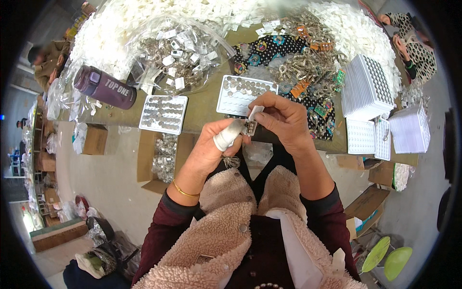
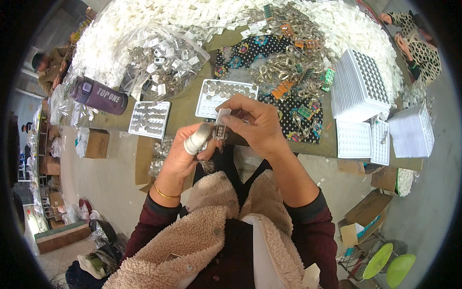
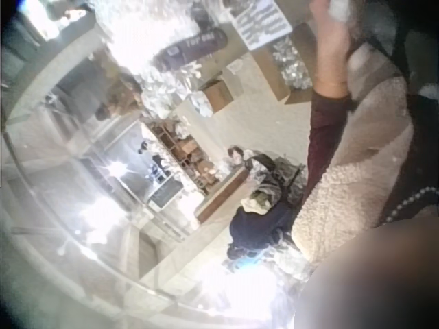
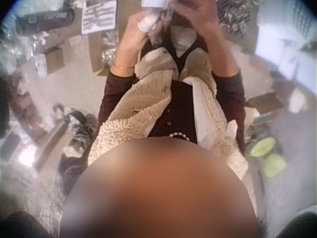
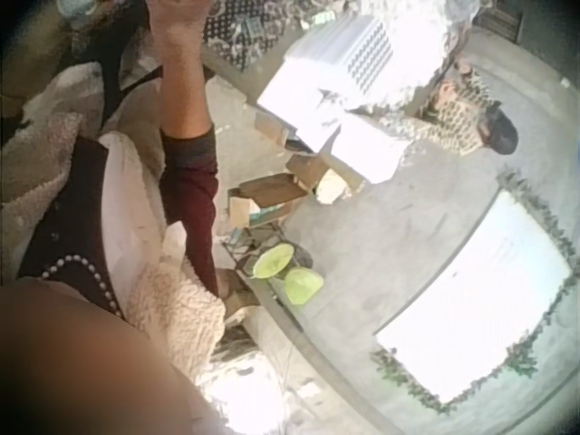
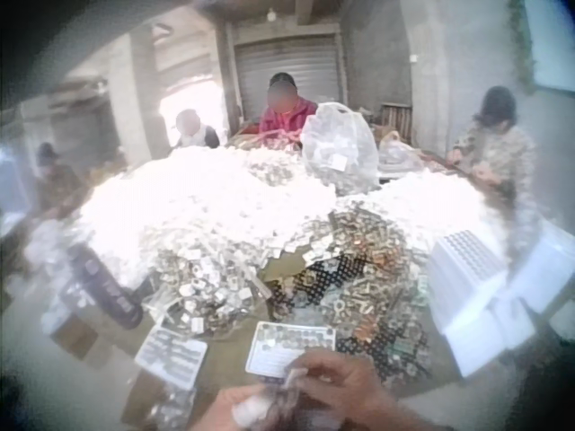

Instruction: The person repeatedly picks small LED modules from a tray, inserts them into a white plastic housing, and tests them by activating a light. They place tested units into a clear plastic bag and continue the cycle with additional LEDs from the tray.

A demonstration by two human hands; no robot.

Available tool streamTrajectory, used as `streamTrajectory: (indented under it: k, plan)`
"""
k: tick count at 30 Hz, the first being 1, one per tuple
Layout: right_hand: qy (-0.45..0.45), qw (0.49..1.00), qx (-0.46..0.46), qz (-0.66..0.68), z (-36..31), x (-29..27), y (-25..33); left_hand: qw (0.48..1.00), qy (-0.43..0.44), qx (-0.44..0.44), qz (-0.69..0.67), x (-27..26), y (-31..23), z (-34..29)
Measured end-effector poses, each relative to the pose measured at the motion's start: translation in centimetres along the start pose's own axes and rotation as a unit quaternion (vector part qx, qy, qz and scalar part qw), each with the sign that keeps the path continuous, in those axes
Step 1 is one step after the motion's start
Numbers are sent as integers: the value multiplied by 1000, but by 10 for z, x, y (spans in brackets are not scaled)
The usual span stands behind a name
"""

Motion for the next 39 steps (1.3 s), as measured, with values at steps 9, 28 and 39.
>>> streamTrajectory:
  k: [9, 28, 39]
  plan:
    - [-16, 997, -68, -18, -13, 1, 10, 996, -3, -19, -89, -1, 17, 0]
    - [-152, 829, -351, -408, -59, 3, 27, 965, -136, -122, -187, 36, 60, -13]
    - [-213, 694, -105, -680, -27, -77, 28, 980, -92, -39, -174, 6, 35, 5]
Point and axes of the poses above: each hand's wrist, its own z-axis towards the middle knuckle, its own x-axis out of the palm, y = z × x, the point moved 6 cm from there along z, towards the middle knuckle, and after that the axes turned 7 degrees about -z, right-handed, at the moved point
